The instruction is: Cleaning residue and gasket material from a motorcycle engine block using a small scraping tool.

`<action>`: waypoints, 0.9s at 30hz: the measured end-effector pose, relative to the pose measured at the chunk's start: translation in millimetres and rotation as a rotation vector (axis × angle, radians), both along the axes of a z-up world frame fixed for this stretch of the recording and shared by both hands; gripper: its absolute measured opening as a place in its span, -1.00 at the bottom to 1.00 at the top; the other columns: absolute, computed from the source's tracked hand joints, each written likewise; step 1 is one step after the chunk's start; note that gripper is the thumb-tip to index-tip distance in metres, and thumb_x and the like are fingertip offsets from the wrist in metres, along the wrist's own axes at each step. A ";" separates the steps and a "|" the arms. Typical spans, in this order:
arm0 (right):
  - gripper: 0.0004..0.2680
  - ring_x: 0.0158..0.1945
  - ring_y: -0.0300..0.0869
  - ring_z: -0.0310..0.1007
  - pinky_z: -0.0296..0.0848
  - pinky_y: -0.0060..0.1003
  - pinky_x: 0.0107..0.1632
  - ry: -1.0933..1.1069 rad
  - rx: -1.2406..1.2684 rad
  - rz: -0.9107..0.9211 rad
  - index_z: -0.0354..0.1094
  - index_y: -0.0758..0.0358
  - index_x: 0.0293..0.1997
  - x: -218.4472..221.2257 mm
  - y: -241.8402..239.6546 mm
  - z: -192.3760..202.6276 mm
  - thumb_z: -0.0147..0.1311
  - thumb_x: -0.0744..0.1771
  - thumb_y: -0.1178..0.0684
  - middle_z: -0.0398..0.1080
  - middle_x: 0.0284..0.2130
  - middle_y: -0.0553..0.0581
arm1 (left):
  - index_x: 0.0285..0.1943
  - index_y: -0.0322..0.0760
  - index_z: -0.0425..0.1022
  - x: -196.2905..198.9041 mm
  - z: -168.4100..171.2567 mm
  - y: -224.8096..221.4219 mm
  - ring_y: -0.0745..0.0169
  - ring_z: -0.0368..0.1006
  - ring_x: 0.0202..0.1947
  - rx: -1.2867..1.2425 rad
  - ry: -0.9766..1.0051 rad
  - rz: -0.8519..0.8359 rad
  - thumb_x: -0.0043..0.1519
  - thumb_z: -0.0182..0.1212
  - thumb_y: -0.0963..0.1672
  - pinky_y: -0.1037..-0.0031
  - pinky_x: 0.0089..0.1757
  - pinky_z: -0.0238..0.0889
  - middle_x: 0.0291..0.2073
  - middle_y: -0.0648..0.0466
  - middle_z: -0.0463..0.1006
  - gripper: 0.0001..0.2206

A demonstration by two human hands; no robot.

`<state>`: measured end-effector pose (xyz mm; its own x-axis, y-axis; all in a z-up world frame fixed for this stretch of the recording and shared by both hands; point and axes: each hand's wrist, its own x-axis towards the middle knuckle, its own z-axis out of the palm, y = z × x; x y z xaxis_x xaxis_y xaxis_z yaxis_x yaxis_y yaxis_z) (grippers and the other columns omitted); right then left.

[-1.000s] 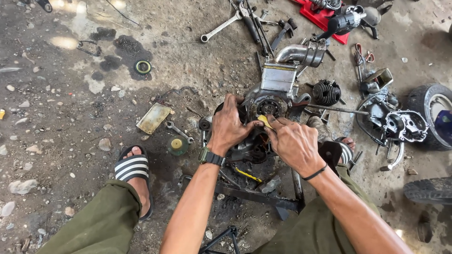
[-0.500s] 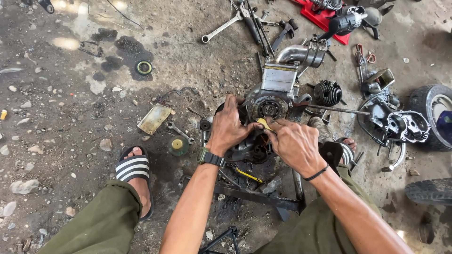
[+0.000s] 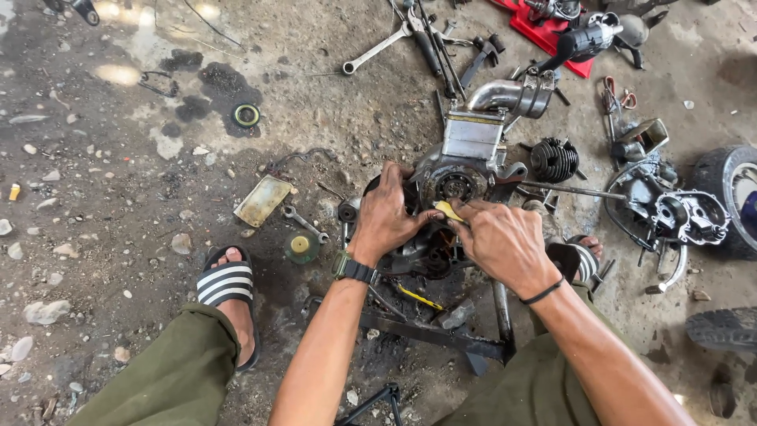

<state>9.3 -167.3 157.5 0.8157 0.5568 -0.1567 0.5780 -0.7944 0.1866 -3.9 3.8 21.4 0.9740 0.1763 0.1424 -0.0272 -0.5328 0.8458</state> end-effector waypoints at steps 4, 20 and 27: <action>-0.72 -0.23 0.09 0.65 0.59 -0.02 -0.30 0.007 0.034 -0.037 0.56 -0.11 -0.01 2.0 -3.5 -11.7 -0.14 0.37 -0.21 0.59 -0.05 -0.03 | 0.13 -0.30 0.27 -2.0 0.2 -0.2 -0.53 0.54 -0.25 0.022 -0.061 0.015 0.03 0.38 0.17 -0.24 -0.23 0.45 -0.07 -0.06 0.38 -0.32; -0.71 -0.27 0.06 0.65 0.60 -0.01 -0.28 -0.058 0.116 -0.075 0.50 -0.11 0.11 1.2 -9.2 -31.0 -0.22 0.41 -0.14 0.59 -0.10 -0.03 | 0.11 -0.27 0.29 12.0 -32.6 -7.8 -0.44 0.56 -0.25 0.024 -0.140 0.052 0.05 0.38 0.13 -0.18 -0.25 0.47 -0.11 -0.04 0.39 -0.38; -0.71 -0.20 0.11 0.63 0.59 0.02 -0.27 0.020 0.145 -0.091 0.47 -0.10 0.14 0.0 -13.4 -3.5 -0.18 0.40 -0.20 0.55 -0.05 -0.03 | 0.20 -0.26 0.26 -4.4 -7.4 -4.9 -0.37 0.56 -0.15 0.017 -0.163 0.034 -0.06 0.49 0.13 -0.11 -0.17 0.48 -0.01 -0.04 0.40 -0.25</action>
